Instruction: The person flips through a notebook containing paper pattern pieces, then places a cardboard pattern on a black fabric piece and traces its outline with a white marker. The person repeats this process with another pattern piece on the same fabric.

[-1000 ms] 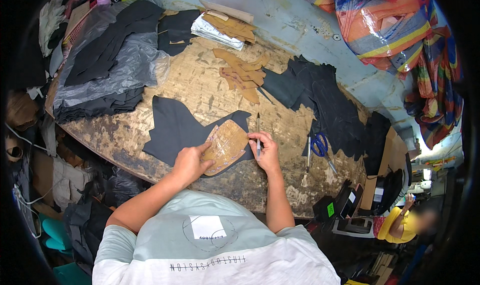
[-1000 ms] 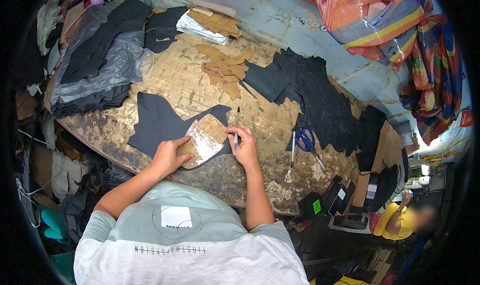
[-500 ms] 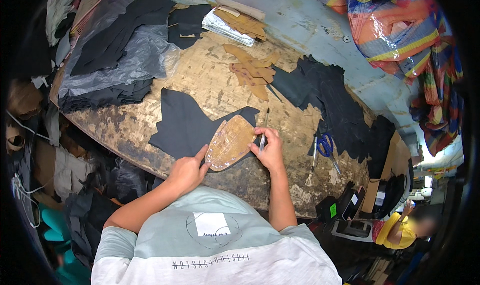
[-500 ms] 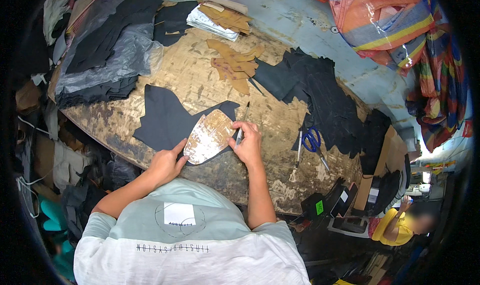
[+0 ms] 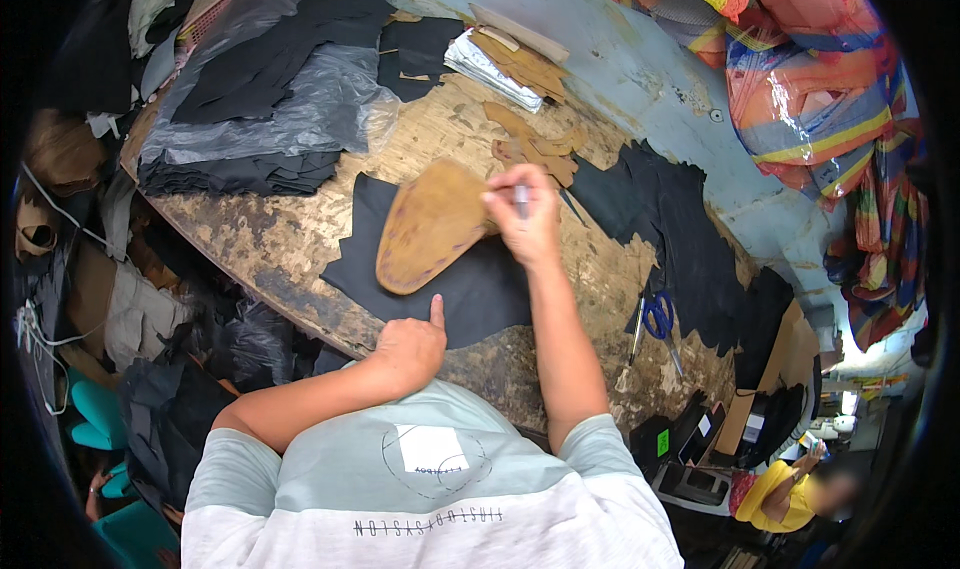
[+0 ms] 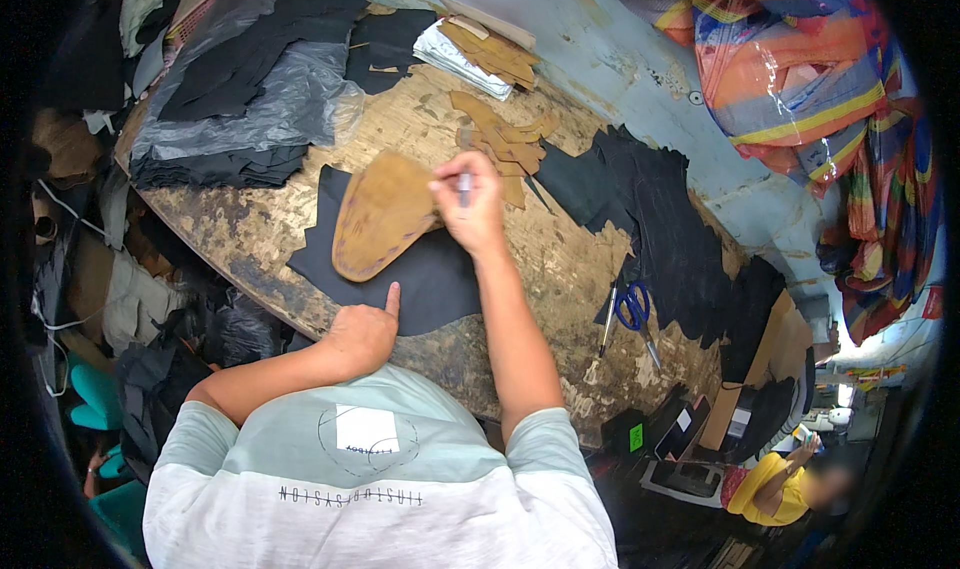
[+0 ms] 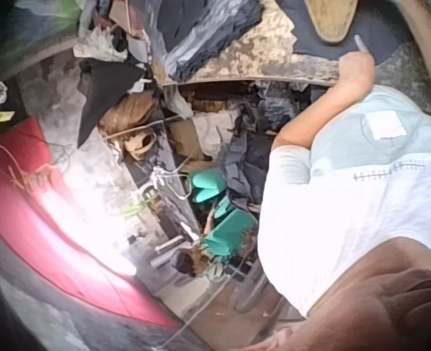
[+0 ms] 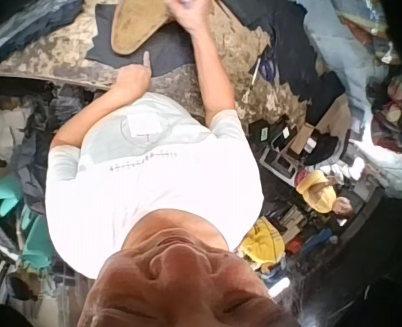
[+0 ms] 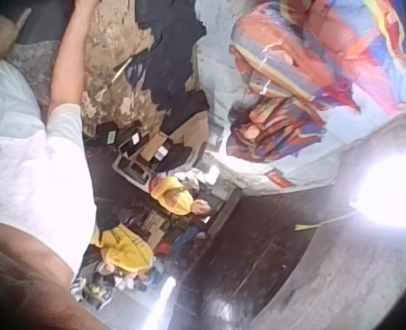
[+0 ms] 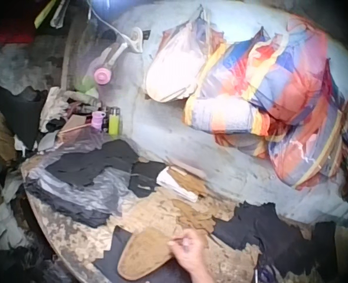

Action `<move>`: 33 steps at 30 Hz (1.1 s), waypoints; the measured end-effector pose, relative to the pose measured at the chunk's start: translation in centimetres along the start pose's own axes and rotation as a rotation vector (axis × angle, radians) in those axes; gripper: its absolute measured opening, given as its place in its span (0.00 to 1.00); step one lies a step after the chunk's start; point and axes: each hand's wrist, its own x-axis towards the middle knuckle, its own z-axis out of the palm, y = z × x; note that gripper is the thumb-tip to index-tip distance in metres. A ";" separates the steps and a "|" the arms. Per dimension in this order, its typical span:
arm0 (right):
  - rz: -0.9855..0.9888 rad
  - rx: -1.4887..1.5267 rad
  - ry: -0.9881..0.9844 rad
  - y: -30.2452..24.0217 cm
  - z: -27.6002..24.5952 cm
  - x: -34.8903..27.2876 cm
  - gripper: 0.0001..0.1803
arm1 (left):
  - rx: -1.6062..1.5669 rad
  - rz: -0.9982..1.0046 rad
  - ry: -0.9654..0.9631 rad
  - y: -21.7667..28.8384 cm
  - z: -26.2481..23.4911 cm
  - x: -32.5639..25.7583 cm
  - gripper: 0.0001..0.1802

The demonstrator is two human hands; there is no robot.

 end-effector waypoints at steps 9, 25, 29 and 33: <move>0.127 -0.335 -0.350 5.2 6.7 1.3 0.10 | -0.325 0.012 0.287 -2.4 0.4 -0.1 0.22; -0.057 -0.529 -0.287 2.0 4.0 -6.6 0.20 | -0.376 -0.099 0.829 -9.0 3.8 -1.1 0.22; -0.087 -0.590 -0.316 1.8 4.4 -6.9 0.24 | -0.438 -0.232 0.959 -9.4 3.5 -0.9 0.23; -0.074 -0.781 -0.411 1.5 4.6 -7.5 0.26 | -0.428 -0.372 0.928 -10.4 2.4 -0.4 0.29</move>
